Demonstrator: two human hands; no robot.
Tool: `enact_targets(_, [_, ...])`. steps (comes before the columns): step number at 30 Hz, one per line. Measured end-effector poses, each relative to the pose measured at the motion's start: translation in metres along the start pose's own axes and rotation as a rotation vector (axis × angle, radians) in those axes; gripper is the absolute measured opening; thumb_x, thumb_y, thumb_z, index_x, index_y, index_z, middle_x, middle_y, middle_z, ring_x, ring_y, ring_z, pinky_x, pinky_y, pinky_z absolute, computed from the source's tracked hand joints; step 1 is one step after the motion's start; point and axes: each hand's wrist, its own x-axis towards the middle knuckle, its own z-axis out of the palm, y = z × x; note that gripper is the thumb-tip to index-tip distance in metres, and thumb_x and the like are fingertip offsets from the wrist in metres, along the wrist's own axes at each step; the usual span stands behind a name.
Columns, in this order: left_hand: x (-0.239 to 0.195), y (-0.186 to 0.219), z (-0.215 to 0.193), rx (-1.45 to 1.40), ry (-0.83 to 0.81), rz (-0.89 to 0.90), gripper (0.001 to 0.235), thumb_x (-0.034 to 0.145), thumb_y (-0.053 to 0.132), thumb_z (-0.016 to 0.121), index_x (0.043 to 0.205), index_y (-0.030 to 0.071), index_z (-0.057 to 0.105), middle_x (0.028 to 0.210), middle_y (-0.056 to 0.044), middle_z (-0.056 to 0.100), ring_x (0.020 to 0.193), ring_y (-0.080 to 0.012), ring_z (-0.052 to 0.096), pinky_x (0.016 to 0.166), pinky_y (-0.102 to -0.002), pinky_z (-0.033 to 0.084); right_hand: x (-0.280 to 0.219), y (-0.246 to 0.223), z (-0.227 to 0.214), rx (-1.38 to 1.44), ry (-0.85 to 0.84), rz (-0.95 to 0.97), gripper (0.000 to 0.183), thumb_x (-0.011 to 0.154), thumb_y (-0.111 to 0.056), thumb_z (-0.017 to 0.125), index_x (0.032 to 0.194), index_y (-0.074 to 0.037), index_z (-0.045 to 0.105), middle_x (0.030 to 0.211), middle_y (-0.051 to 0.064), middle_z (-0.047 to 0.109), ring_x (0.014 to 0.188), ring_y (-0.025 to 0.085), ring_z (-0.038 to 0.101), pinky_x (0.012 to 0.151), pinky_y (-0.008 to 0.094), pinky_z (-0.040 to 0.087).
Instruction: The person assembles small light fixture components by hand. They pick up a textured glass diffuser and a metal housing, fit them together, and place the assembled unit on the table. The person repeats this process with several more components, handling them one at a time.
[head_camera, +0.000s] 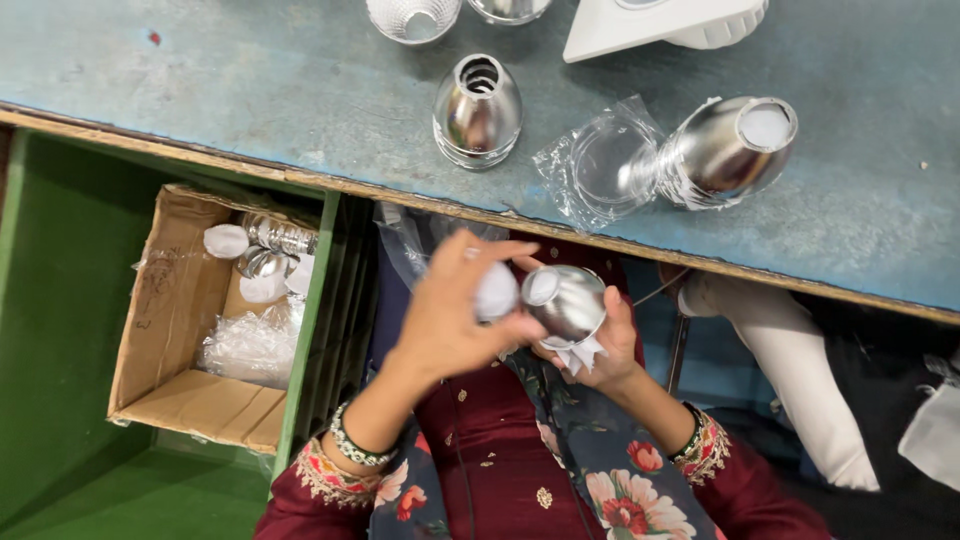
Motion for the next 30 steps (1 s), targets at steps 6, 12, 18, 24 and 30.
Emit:
enact_targets(6, [0.004, -0.021, 0.028, -0.329, -0.125, -0.119, 0.066, 0.081, 0.041, 0.086, 0.134, 0.009, 0.065, 0.118, -0.011, 0.058, 0.112, -0.0242, 0.062, 0.099, -0.037, 0.051, 0.001, 0.020, -0.035, -0.147, -0.186, -0.103, 0.088, 0.102, -0.060, 0.064, 0.150, 0.012, 0.046, 0.110, 0.013, 0.069, 0.084, 0.014, 0.068, 0.064, 0.027, 0.053])
enact_targets(12, [-0.008, -0.066, 0.052, -1.131, -0.135, -0.498, 0.068, 0.096, 0.049, 0.071, 0.142, -0.001, 0.059, 0.104, -0.011, 0.066, 0.089, -0.0181, 0.059, 0.077, -0.030, 0.045, -0.002, 0.003, 0.005, -0.479, 0.260, -0.285, 0.056, 0.095, -0.017, 0.068, 0.143, 0.001, 0.049, 0.119, 0.010, 0.067, 0.099, 0.012, 0.070, 0.083, 0.027, 0.057])
enact_targets(18, [-0.010, -0.056, 0.067, -1.402, 0.009, -0.577, 0.069, 0.091, 0.054, 0.065, 0.136, 0.003, 0.055, 0.126, -0.009, 0.067, 0.114, -0.0161, 0.067, 0.102, -0.033, 0.055, 0.008, 0.008, 0.022, -0.506, 0.486, -0.496, 0.028, 0.095, 0.001, 0.064, 0.122, 0.000, 0.058, 0.104, 0.007, 0.068, 0.085, 0.012, 0.068, 0.072, 0.027, 0.057])
enact_targets(24, [0.014, -0.020, 0.016, -0.903, 0.202, -0.256, 0.081, 0.088, 0.064, 0.073, 0.139, 0.003, 0.057, 0.127, -0.008, 0.065, 0.116, -0.0164, 0.063, 0.103, -0.032, 0.051, 0.002, -0.008, 0.008, -0.509, 0.465, -0.396, 0.008, 0.099, -0.002, 0.061, 0.108, -0.001, 0.060, 0.095, 0.009, 0.068, 0.075, 0.012, 0.065, 0.061, 0.026, 0.054])
enact_targets(30, [0.094, 0.002, -0.056, 0.412, 0.411, 0.290, 0.070, 0.087, 0.043, 0.098, 0.135, 0.011, 0.058, 0.128, -0.008, 0.051, 0.119, -0.0235, 0.061, 0.097, -0.034, 0.057, 0.001, -0.010, 0.015, -0.575, 0.352, -0.335, 0.008, 0.090, 0.000, 0.057, 0.092, -0.005, 0.051, 0.119, 0.010, 0.071, 0.079, 0.012, 0.067, 0.064, 0.025, 0.058])
